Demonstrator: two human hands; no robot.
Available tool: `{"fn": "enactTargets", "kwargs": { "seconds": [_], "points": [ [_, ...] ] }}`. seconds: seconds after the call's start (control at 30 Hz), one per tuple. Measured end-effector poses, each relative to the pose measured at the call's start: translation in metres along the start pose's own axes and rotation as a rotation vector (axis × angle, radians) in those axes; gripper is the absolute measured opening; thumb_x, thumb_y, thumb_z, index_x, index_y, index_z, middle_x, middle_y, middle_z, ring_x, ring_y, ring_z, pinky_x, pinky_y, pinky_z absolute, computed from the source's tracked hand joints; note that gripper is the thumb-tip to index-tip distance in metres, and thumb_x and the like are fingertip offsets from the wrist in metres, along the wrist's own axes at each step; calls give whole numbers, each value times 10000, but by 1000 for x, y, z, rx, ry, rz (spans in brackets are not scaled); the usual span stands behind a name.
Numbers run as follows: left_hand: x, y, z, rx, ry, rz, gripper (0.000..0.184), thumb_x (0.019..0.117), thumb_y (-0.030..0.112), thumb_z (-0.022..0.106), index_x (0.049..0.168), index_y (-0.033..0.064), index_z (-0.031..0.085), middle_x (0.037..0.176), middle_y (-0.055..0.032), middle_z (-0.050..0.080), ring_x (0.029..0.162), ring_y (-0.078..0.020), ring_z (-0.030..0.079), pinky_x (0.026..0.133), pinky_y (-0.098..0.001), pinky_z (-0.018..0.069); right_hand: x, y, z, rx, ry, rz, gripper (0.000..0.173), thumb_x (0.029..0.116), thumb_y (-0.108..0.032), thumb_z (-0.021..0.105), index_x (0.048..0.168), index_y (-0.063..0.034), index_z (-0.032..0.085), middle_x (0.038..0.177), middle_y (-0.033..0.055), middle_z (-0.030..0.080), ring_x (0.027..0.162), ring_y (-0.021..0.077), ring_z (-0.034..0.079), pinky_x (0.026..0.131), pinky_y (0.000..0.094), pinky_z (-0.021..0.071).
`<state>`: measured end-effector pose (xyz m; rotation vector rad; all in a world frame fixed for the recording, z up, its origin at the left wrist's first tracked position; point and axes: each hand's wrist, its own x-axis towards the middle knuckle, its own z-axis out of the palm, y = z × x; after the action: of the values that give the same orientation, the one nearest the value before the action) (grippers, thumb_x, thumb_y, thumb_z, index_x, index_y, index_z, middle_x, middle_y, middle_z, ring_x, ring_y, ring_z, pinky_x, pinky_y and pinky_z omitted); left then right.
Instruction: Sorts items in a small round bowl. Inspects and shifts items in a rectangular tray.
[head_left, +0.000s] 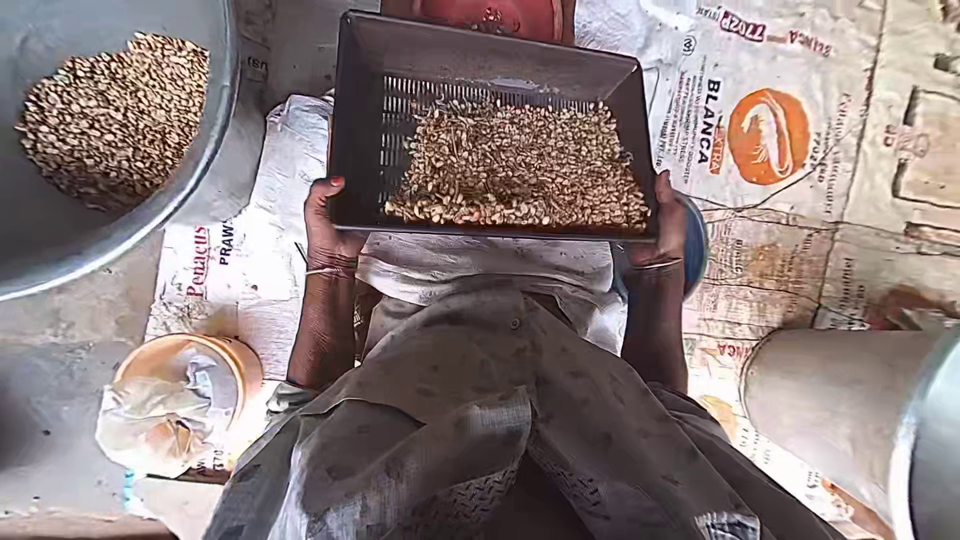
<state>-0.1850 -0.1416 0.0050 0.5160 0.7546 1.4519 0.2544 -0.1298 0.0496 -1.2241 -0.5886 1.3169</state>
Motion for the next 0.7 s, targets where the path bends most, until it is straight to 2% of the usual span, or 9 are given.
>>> {"fn": "enactTargets", "kwargs": {
  "seconds": [0.13,0.23,0.33,0.37,0.4,0.47,0.5,0.6,0.7],
  "points": [
    [-38,4,-89,-79,-179,103,280,880,325,668,1097,165,743,1052,1,767,984,-97,726,880,-317,608,-81,41,2,-43,-98,25,421,1064,-342,455,1443,-181,543,1243,-31,702,1116,78,673,966,324,583],
    [-86,1,-29,3,-103,58,273,835,311,775,1104,266,786,1010,118,783,921,32,717,827,-170,586,-82,22,-41,121,-63,12,304,1040,-296,451,1231,-222,676,1084,-38,759,987,67,722,847,307,624],
    [-70,-3,26,100,-294,1,826,869,224,761,1584,262,348,1350,144,647,1139,47,643,957,-161,548,-17,1,-73,182,-92,7,411,1099,-320,276,1097,-192,667,993,-29,748,935,68,713,819,294,613],
    [-50,-2,33,104,-335,-2,885,894,253,741,1619,256,233,1402,132,603,1182,24,624,987,-189,547,7,-3,-68,162,-84,10,420,1101,-319,255,1087,-179,650,966,-24,745,908,69,714,793,288,616],
    [-29,-2,29,63,-286,-9,795,879,265,723,1570,268,329,1335,99,650,1142,-22,657,956,-242,578,22,-3,-53,166,-109,5,428,1114,-323,245,1142,-147,634,1003,5,745,941,94,717,826,311,619],
    [-2,1,-8,-42,-88,-3,356,811,281,708,1155,201,670,1041,2,762,947,-110,734,813,-330,628,17,10,-15,109,-155,0,414,1127,-358,279,1303,-121,567,1145,37,718,1072,136,691,942,370,593],
    [-3,2,-39,-71,-114,23,278,833,302,714,1080,175,722,1016,-12,769,941,-115,736,826,-336,625,-2,21,-1,43,-141,7,408,1123,-384,310,1340,-137,552,1172,20,714,1092,129,687,955,374,590],
    [-50,5,-86,-79,-195,93,224,888,303,679,1056,190,773,1020,31,779,944,-55,731,850,-271,611,-74,44,-3,52,-128,63,372,1055,-351,457,1383,-218,570,1163,-43,724,1041,59,696,885,303,610],
    [-90,-1,-24,-61,-153,47,321,839,268,774,1160,262,762,1042,121,780,936,41,715,849,-154,579,-72,20,-37,133,-27,25,368,1081,-290,332,1164,-219,684,1014,-43,763,928,59,725,804,296,627]
  ]
}}
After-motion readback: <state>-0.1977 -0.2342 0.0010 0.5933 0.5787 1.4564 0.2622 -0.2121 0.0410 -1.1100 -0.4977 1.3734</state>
